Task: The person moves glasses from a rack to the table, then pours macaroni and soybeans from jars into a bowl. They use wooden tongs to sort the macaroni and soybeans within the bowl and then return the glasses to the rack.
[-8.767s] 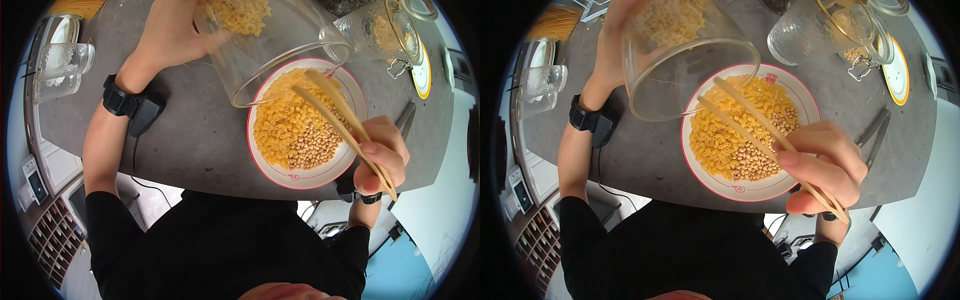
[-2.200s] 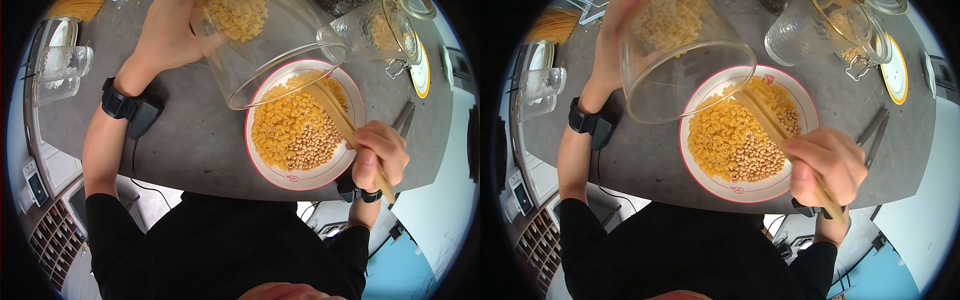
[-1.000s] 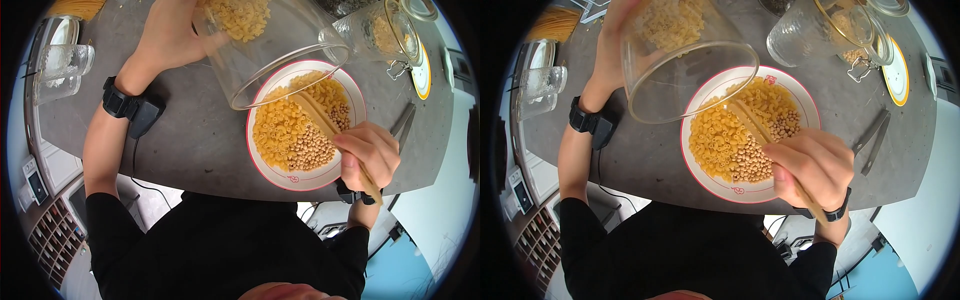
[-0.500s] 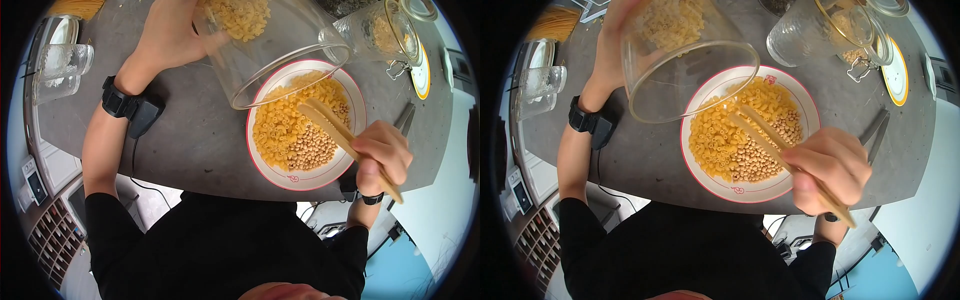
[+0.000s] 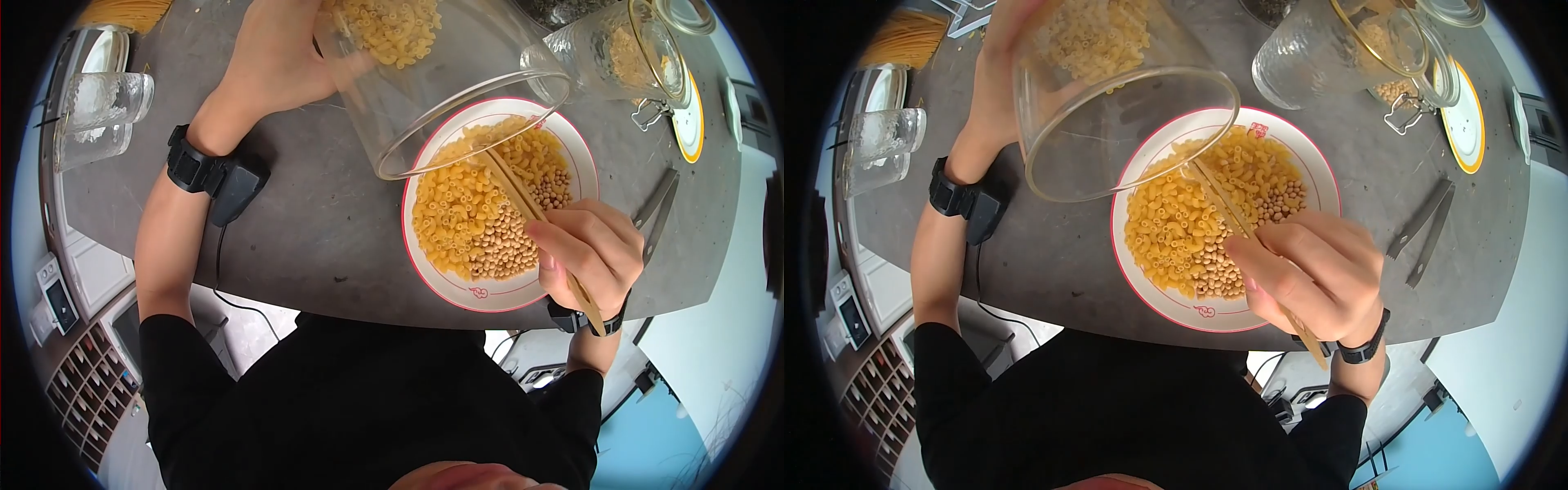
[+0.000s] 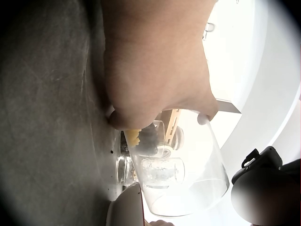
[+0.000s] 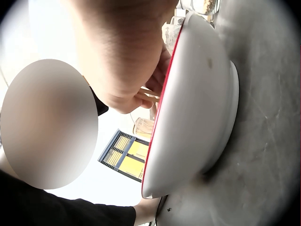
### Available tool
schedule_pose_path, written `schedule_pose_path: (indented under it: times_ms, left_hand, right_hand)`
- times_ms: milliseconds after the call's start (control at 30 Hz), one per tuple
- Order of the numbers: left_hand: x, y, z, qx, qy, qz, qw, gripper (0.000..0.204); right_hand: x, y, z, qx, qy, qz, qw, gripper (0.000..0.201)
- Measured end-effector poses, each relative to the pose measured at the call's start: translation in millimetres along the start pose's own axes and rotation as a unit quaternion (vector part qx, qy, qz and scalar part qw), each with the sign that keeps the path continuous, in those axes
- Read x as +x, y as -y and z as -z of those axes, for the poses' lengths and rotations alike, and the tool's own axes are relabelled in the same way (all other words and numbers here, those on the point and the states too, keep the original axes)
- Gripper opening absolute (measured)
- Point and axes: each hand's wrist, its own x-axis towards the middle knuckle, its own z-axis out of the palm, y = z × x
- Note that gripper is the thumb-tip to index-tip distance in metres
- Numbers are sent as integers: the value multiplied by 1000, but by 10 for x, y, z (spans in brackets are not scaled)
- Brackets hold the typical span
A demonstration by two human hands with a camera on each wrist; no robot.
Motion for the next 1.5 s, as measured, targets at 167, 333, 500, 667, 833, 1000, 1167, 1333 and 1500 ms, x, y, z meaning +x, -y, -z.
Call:
schedule_pose_path:
  times_ms: [167,333,500,667,833,1000,1167,1333,1500]
  left_hand:
    - [-42,79,-30,-1,-3,-5,1000,81]
    - [-32,61,-34,5,-9,-11,1000,81]
    - [-31,25,-1,13,6,10,1000,81]
    - [-70,92,-14,0,3,3,1000,80]
    - [-72,97,-16,-26,-2,2,1000,80]
    - [-56,92,-4,-10,7,-1,1000,80]
    - [-53,75,-32,-18,1,4,1000,81]
    - [-38,36,-12,2,7,13,1000,83]
    - [4,-5,3,-16,4,0,1000,82]
  right_hand:
    - [-26,40,59,32,-48,-32,998,13]
    - [-15,17,100,84,-65,-47,993,10]
    - [-59,18,174,14,-79,-29,996,17]
    - [5,-16,136,-27,-92,-22,995,22]
    - [-4,-38,75,0,-44,-13,999,14]
    - [-19,-15,69,7,-46,-11,999,10]
    - [-78,6,143,130,-103,-55,985,11]
    - [-110,72,44,283,-151,-84,943,26]
    - [-100,1,19,206,-151,-78,964,36]
